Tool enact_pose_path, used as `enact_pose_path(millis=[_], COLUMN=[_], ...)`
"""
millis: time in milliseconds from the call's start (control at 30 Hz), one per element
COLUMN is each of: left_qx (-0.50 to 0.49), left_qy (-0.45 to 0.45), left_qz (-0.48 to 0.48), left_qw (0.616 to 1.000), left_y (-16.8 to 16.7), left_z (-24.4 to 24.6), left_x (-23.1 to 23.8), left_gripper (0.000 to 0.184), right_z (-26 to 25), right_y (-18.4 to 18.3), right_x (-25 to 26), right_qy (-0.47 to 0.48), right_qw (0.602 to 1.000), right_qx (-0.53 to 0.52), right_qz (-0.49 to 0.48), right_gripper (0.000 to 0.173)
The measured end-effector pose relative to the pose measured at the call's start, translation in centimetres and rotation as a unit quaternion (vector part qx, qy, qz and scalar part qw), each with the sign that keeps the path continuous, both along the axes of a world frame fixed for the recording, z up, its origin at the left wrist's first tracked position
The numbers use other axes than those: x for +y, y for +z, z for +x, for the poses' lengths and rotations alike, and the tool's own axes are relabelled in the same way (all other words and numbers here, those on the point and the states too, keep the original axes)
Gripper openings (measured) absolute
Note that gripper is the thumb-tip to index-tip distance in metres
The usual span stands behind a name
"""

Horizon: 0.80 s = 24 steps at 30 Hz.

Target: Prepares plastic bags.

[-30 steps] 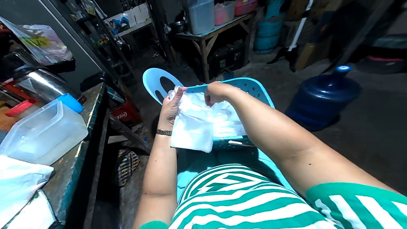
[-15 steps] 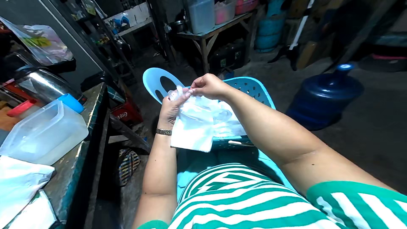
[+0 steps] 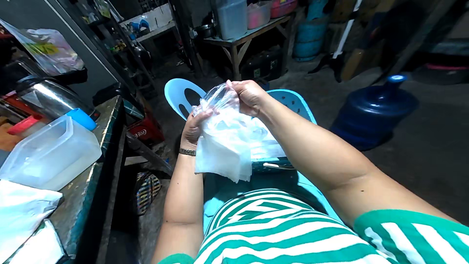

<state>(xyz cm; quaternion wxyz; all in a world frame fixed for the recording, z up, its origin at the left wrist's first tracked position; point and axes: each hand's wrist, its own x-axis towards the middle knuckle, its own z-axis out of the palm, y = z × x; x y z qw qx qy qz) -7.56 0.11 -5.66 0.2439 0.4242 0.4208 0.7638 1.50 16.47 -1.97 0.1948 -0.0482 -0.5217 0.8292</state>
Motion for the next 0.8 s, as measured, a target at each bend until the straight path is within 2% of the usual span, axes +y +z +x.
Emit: enact_pose_path(millis=[67, 133, 167, 233, 300, 367, 400, 467, 533, 567, 633, 667, 733, 800], left_qx=[-0.048, -0.077, -0.079, -0.066, -0.065, -0.034, -0.005, 0.018, -0.008, -0.033, -0.060, -0.067, -0.057, -0.025], left_qy=[-0.003, -0.030, -0.046, -0.032, 0.011, -0.001, -0.016, -0.010, 0.011, -0.025, -0.108, -0.132, -0.111, -0.033], left_qz=[0.034, 0.051, 0.052, 0.041, 0.023, 0.018, 0.019, 0.041, 0.076, 0.100, 0.121, 0.125, 0.118, 0.075], left_qw=[0.998, 0.995, 0.994, 0.996, 0.998, 0.999, 1.000, 0.999, 0.997, 0.994, 0.985, 0.981, 0.985, 0.996], left_y=[-0.1, -0.1, -0.2, -0.2, 0.2, 0.1, -0.3, -0.8, -0.8, -1.0, -1.8, -1.8, -1.1, 0.5], left_z=[0.2, -0.1, -0.4, -0.5, 0.6, 1.1, 0.8, 0.4, 0.1, -0.7, -2.8, -3.1, -1.9, 0.9], left_x=[0.1, 0.0, -0.1, -0.6, -1.1, -1.4, -1.4, -1.4, -1.2, -1.0, -0.5, -0.5, -0.9, -1.7], left_gripper=[0.027, 0.032, 0.033, 0.035, 0.034, 0.012, 0.004, 0.004, 0.025, 0.027, 0.024, 0.025, 0.030, 0.032], right_z=[0.7, 1.5, 1.4, 1.3, 1.3, 1.0, 0.9, 1.3, 1.8, 1.9, 1.5, 1.3, 1.1, 1.2], right_y=[0.0, -0.1, -0.2, -0.8, -0.9, -0.7, -0.7, -0.3, -0.1, -0.3, -0.8, -1.1, -1.4, -1.1], right_x=[0.0, 0.3, 0.5, 0.8, 1.1, 1.4, 1.3, 0.7, 0.5, 0.7, 1.3, 1.5, 1.7, 1.6], right_qy=[0.089, 0.205, 0.244, 0.237, 0.195, 0.175, 0.171, 0.163, 0.186, 0.226, 0.313, 0.333, 0.300, 0.252], right_qw=[0.989, 0.953, 0.939, 0.942, 0.960, 0.969, 0.972, 0.979, 0.968, 0.949, 0.910, 0.898, 0.910, 0.934], right_qx=[-0.038, -0.016, 0.016, 0.096, 0.158, 0.165, 0.151, 0.091, 0.045, 0.051, 0.114, 0.159, 0.225, 0.239], right_qz=[0.111, 0.222, 0.244, 0.218, 0.122, 0.050, 0.050, 0.087, 0.165, 0.211, 0.247, 0.239, 0.175, 0.089], right_gripper=[0.033, 0.021, 0.018, 0.021, 0.026, 0.031, 0.032, 0.032, 0.036, 0.035, 0.022, 0.012, 0.004, 0.017])
